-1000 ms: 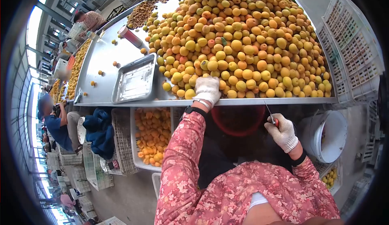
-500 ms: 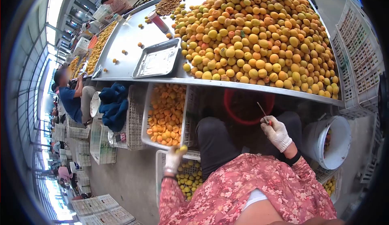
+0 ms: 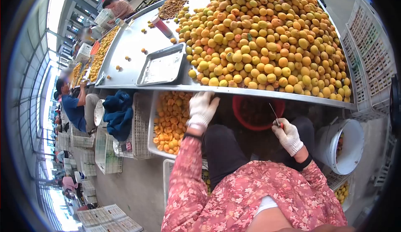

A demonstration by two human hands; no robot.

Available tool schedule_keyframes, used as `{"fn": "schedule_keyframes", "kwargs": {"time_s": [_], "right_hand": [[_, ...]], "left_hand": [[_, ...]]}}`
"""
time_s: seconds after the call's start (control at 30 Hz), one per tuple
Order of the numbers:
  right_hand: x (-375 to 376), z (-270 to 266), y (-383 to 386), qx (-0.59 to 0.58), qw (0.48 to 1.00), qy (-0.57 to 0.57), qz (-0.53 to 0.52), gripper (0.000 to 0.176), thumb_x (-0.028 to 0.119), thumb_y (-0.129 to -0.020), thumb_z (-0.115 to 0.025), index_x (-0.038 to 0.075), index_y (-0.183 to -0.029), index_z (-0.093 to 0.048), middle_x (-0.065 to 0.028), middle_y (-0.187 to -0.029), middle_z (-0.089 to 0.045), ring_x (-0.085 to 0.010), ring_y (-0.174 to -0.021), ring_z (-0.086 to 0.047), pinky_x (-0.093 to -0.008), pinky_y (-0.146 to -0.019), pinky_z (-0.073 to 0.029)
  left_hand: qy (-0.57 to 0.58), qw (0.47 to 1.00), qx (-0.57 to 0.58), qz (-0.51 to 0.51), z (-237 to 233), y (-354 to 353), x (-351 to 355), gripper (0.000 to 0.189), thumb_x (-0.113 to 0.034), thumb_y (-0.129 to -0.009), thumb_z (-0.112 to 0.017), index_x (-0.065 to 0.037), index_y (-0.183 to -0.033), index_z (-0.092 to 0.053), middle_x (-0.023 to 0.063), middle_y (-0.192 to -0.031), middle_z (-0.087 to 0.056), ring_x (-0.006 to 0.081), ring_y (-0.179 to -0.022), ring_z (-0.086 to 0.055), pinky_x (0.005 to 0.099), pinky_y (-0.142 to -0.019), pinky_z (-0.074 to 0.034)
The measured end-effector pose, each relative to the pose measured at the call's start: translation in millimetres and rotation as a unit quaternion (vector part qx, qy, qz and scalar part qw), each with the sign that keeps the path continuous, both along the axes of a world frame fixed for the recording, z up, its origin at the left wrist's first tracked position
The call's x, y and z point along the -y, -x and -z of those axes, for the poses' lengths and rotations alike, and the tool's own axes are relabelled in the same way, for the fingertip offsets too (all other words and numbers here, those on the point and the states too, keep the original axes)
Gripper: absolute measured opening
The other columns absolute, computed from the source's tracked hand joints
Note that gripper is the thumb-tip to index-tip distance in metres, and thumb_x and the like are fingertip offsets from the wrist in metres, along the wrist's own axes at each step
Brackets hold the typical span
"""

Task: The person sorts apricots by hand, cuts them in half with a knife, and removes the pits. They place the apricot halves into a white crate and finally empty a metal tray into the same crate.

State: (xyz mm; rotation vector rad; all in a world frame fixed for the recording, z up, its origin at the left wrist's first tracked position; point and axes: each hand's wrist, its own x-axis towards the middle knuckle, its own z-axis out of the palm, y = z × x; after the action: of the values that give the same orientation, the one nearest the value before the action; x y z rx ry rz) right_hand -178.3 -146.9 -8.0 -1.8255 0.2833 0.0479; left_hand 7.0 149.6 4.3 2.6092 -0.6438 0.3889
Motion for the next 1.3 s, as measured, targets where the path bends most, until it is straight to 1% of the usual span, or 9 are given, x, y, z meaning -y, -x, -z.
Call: {"fn": "schedule_keyframes", "kwargs": {"time_s": [0.17, 0.3, 0.47, 0.53, 0.63, 0.73, 0.97, 1.07, 1.3], "right_hand": [[11, 12, 6, 0.037, 0.998, 0.033, 0.024, 0.017, 0.017, -0.088, -0.068, 0.005, -0.099, -0.061, -0.0094, -0.071, -0.063, -0.0196, -0.065, -0.063, -0.0313, -0.063, -0.050], [22, 25, -1, 0.023, 0.998, 0.022, 0.050, 0.018, 0.018, -0.088, -0.068, 0.005, -0.099, -0.061, -0.0095, -0.072, -0.063, -0.0207, -0.066, -0.064, -0.0313, -0.064, -0.050], [24, 38, -14, 0.001, 1.000, 0.004, 0.026, 0.021, 0.022, -0.088, -0.068, 0.005, -0.097, -0.061, -0.0099, -0.074, -0.063, -0.0216, -0.069, -0.065, -0.0323, -0.066, -0.050], [25, 41, -16, -0.004, 1.000, 0.001, 0.025, 0.022, 0.023, -0.088, -0.068, 0.004, -0.098, -0.061, -0.0103, -0.075, -0.064, -0.0216, -0.070, -0.065, -0.0327, -0.067, -0.050], [26, 45, -19, -0.051, 0.996, -0.060, 0.040, 0.022, 0.023, -0.089, -0.067, 0.004, -0.098, -0.060, -0.0106, -0.077, -0.065, -0.0209, -0.072, -0.064, -0.0324, -0.069, -0.050], [26, 45, -18, -0.044, 0.996, -0.070, 0.039, 0.022, 0.024, -0.090, -0.066, 0.004, -0.098, -0.061, -0.0108, -0.078, -0.065, -0.0214, -0.073, -0.064, -0.0328, -0.069, -0.050], [25, 25, -23, -0.078, 0.997, 0.007, 0.000, 0.026, 0.030, -0.089, -0.066, 0.006, -0.097, -0.059, -0.0130, -0.078, -0.066, -0.0262, -0.073, -0.066, -0.0353, -0.069, -0.050], [23, 38, -23, -0.062, 0.994, 0.091, -0.025, 0.032, 0.037, -0.088, -0.066, 0.007, -0.097, -0.058, -0.0210, -0.079, -0.065, -0.0405, -0.080, -0.064, -0.0431, -0.071, -0.050], [26, 36, -18, -0.061, 0.995, 0.073, -0.012, 0.034, 0.039, -0.087, -0.066, 0.007, -0.096, -0.058, -0.0216, -0.080, -0.065, -0.0420, -0.082, -0.064, -0.0446, -0.072, -0.050]], "left_hand": [[-0.227, 0.969, -0.098, -0.005, 0, -68, 72, 0.050, -0.053, -0.081, -0.061, -0.006, -0.097, -0.070, 0.0176, -0.094, -0.068, 0.0323, -0.093, -0.064, 0.0423, -0.080, -0.049], [-0.276, 0.934, -0.224, -0.017, -5, -86, 94, 0.057, -0.055, -0.074, -0.067, -0.003, -0.096, -0.069, 0.0194, -0.099, -0.068, 0.0340, -0.093, -0.066, 0.0433, -0.082, -0.051], [-0.202, 0.953, -0.213, -0.074, 4, -84, 99, 0.065, -0.056, -0.068, -0.072, 0.000, -0.100, -0.065, 0.0226, -0.091, -0.068, 0.0357, -0.094, -0.067, 0.0419, -0.084, -0.052], [-0.210, 0.953, -0.208, -0.067, 12, -84, 97, 0.060, -0.052, -0.075, -0.068, 0.001, -0.102, -0.063, 0.0222, -0.087, -0.068, 0.0358, -0.091, -0.067, 0.0422, -0.082, -0.052], [-0.023, 0.960, -0.277, -0.040, 27, -92, 84, 0.044, -0.040, -0.089, -0.058, 0.001, -0.103, -0.062, 0.0239, -0.091, -0.067, 0.0369, -0.089, -0.065, 0.0428, -0.077, -0.049], [0.016, 0.961, -0.271, -0.052, 31, -93, 85, 0.048, -0.043, -0.087, -0.061, 0.003, -0.101, -0.062, 0.0239, -0.093, -0.067, 0.0373, -0.090, -0.065, 0.0418, -0.080, -0.049], [-0.144, 0.948, -0.271, -0.080, 3, -68, 121, 0.084, -0.058, -0.067, -0.074, 0.006, -0.117, -0.051, 0.0276, -0.100, -0.067, 0.0402, -0.101, -0.065, 0.0418, -0.087, -0.050], [-0.129, 0.942, -0.299, -0.080, -1, -66, 128, 0.085, -0.055, -0.067, -0.075, 0.008, -0.118, -0.049, 0.0283, -0.105, -0.066, 0.0386, -0.101, -0.065, 0.0409, -0.090, -0.050], [-0.043, 0.941, -0.330, -0.059, -12, -64, 120, 0.086, -0.048, -0.066, -0.081, 0.006, -0.122, -0.043, 0.0263, -0.109, -0.064, 0.0374, -0.102, -0.065, 0.0394, -0.089, -0.050]]}}
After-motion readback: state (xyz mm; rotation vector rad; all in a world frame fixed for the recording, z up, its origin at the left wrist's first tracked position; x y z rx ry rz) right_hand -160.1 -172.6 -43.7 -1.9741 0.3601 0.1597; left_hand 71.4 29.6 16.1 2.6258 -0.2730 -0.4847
